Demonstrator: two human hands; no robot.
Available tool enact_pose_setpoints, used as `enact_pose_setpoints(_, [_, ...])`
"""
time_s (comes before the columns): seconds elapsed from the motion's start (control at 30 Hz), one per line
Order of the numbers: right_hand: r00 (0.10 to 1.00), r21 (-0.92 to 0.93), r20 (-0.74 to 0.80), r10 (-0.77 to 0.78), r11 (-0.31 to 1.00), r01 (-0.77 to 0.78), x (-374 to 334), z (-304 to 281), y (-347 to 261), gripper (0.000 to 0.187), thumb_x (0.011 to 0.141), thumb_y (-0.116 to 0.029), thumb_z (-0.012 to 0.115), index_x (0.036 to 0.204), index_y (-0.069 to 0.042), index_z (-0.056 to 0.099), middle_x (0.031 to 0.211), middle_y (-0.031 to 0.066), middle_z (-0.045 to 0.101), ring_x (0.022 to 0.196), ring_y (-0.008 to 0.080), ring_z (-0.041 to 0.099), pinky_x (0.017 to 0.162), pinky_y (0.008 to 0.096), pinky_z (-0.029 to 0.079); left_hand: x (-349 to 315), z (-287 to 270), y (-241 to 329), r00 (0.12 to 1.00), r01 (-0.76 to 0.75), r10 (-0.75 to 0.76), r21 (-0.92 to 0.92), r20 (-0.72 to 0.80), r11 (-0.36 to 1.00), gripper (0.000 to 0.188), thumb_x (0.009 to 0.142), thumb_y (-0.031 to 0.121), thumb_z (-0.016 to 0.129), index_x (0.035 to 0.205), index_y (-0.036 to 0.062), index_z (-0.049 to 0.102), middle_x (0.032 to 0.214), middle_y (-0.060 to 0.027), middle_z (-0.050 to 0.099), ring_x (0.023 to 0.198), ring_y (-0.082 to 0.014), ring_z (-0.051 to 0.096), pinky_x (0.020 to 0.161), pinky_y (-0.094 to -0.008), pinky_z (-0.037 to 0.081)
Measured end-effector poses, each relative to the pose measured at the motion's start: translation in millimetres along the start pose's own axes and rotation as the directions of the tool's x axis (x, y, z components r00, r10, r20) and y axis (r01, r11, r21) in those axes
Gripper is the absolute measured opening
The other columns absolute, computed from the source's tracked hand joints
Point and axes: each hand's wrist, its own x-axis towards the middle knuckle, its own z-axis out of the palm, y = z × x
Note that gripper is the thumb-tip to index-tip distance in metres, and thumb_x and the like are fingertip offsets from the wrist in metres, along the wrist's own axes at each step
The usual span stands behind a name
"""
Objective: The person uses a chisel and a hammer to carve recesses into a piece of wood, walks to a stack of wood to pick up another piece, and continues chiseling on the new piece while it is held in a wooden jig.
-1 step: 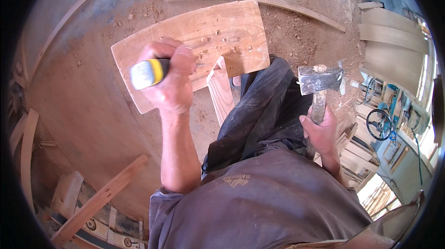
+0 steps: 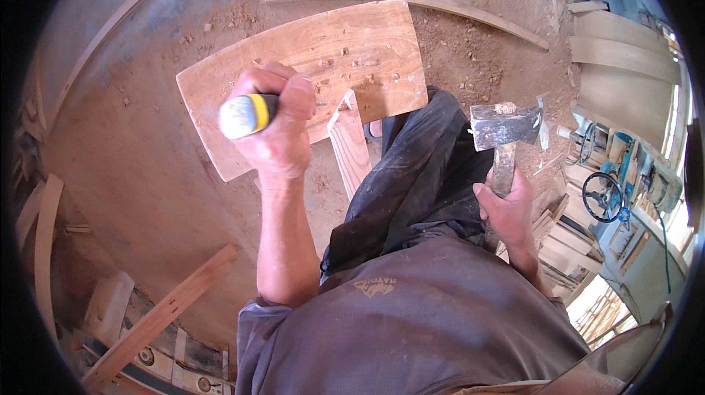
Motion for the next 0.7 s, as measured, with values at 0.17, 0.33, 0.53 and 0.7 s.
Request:
enact_pose_setpoints(0.17, [0.999,-0.127,0.004,-0.053,0.99,0.053,1,6,5,0.026,0.085,-0.006,0.07,0.108,0.0,0.06,0.079,0.0003,0.056,0.075,0.0084,0.048,0.067,0.029,0.046,-14,0,-23,0.997,0.051,-0.057,0.093,0.06,0.994,0.018,0.077,-0.009,0.069,0.07,0.0026,0.056,0.068,-0.0038,0.061,0.06,-0.0098,0.05,0.055,-0.0266,0.04])
enact_pose_setpoints(0.33, [0.967,-0.219,0.063,-0.247,0.942,0.255,8,7,-15,0.026,0.086,-0.005,0.07,0.11,0.0,0.06,0.08,0.0004,0.058,0.074,0.0078,0.051,0.065,0.0286,0.046,-7,9,-20,0.98,0.066,-0.098,0.18,0.175,0.981,0.016,0.079,-0.007,0.068,0.071,0.0018,0.058,0.068,-0.0034,0.06,0.06,-0.0101,0.051,0.056,-0.0265,0.041])
enact_pose_setpoints(0.53, [0.789,-0.087,0.036,-0.614,0.784,0.614,21,12,-73,0.027,0.088,-0.002,0.071,0.113,-0.001,0.06,0.079,0.0012,0.061,0.071,0.0096,0.058,0.062,0.0274,0.049,-10,25,-11,0.967,0.098,-0.148,0.234,0.205,0.967,0.017,0.078,-0.008,0.069,0.07,0.0022,0.058,0.068,-0.003,0.06,0.062,-0.01,0.054,0.058,-0.026,0.045])
enact_pose_setpoints(0.7, [0.416,-0.479,0.466,-0.781,0.172,0.861,46,24,-109,0.028,0.085,-0.005,0.068,0.106,-0.004,0.049,0.071,0.0113,0.065,0.061,0.028,0.07,0.046,0.0381,0.05,-27,11,-35,0.931,-0.289,0.121,0.496,0.344,0.819,0.012,0.082,0.008,0.073,0.093,0.0043,0.069,0.09,-0.0055,0.07,0.089,-0.0226,0.066,0.084,-0.0375,0.05])
